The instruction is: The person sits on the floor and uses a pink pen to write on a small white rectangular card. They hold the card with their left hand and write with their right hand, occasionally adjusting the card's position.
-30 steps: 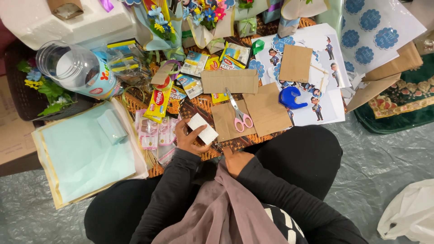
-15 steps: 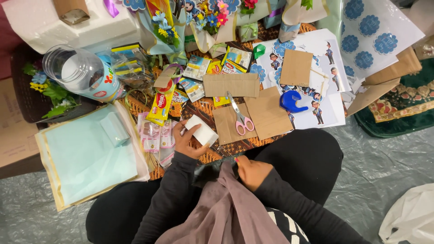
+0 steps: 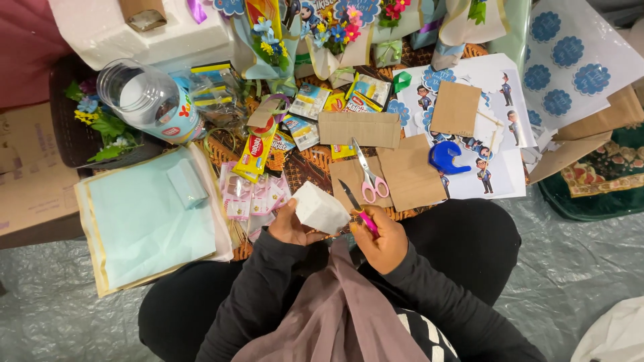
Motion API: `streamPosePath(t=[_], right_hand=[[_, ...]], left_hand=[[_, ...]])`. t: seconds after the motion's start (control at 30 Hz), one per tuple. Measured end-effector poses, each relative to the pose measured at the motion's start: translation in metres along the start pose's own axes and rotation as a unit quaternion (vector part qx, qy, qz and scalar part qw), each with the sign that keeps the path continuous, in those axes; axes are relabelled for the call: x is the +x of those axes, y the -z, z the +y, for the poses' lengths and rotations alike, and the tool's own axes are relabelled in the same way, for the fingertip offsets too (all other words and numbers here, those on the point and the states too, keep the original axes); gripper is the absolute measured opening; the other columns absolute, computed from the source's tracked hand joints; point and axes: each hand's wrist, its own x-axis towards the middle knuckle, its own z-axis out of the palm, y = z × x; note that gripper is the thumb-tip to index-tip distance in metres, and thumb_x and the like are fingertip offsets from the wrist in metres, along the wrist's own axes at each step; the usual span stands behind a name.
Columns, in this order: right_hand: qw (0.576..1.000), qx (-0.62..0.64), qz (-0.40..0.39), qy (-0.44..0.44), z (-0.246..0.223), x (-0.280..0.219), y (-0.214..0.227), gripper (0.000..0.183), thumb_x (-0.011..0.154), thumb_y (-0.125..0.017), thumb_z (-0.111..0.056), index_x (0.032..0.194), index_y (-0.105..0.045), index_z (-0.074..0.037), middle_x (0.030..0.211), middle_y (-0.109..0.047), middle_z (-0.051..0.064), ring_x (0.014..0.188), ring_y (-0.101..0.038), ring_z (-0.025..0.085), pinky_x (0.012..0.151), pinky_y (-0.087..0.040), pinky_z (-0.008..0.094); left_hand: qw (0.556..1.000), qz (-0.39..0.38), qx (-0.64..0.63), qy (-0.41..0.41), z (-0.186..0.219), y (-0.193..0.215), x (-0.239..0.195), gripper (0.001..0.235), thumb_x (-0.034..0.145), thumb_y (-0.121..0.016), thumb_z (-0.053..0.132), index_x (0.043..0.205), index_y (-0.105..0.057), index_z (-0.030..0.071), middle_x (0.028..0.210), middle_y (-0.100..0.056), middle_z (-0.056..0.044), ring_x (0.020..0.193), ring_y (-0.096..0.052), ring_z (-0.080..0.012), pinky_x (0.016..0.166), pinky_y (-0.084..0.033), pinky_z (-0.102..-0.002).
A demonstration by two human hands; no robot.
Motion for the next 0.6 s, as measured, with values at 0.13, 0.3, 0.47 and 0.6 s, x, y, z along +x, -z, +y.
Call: streamPosePath(t=[0.13, 0.3, 0.47, 0.6], right_hand=[[0.999, -0.012, -0.013, 0.032, -0.005, 0.004, -0.005, 0.037, 0.085, -0.08, -0.023, 0.116, -0.069, -0.008, 0.051, -0.059, 0.003, 0.043, -0.057, 0.016, 0.046, -0.05, 0.026], [0.999, 0.026, -0.01, 0.039, -0.014, 0.008, -0.006, 0.026, 0.1, -0.052, -0.018, 0.113, -0.068, -0.003, 0.051, -0.055, 0.009, 0.04, -0.052, 0.018, 0.043, -0.047, 0.03], [0.974, -0.172, -0.029, 0.143, -0.005, -0.003, -0.009, 0.027, 0.101, -0.05, -0.022, 0.112, -0.069, -0.007, 0.058, -0.063, 0.01, 0.045, -0.062, 0.028, 0.044, -0.052, 0.032], [0.939, -0.279, -0.034, 0.199, 0.011, -0.017, -0.014, 0.029, 0.101, -0.049, -0.028, 0.117, -0.067, -0.012, 0.068, -0.066, 0.008, 0.056, -0.069, 0.027, 0.051, -0.058, 0.032]], left_hand=[[1.0, -0.001, 0.002, 0.009, -0.046, 0.062, 0.041, 0.088, 0.086, -0.069, 0.059, 0.146, -0.044, 0.001, 0.135, -0.05, -0.029, 0.117, -0.059, -0.052, 0.09, -0.05, -0.075], [0.953, -0.036, 0.159, -0.255, -0.058, 0.101, 0.074, 0.061, 0.088, -0.073, 0.033, 0.139, -0.06, 0.002, 0.121, -0.062, -0.019, 0.104, -0.066, -0.0259, 0.086, -0.062, -0.05], [0.869, 0.031, 0.322, -0.375, -0.046, 0.09, 0.069, 0.067, 0.084, -0.085, 0.027, 0.144, -0.06, 0.01, 0.12, -0.059, -0.015, 0.115, -0.055, -0.0269, 0.102, -0.048, -0.047], [0.863, 0.053, 0.326, -0.381, -0.044, 0.085, 0.065, 0.073, 0.08, -0.089, 0.032, 0.143, -0.06, 0.008, 0.114, -0.059, -0.014, 0.11, -0.057, -0.027, 0.102, -0.048, -0.048]])
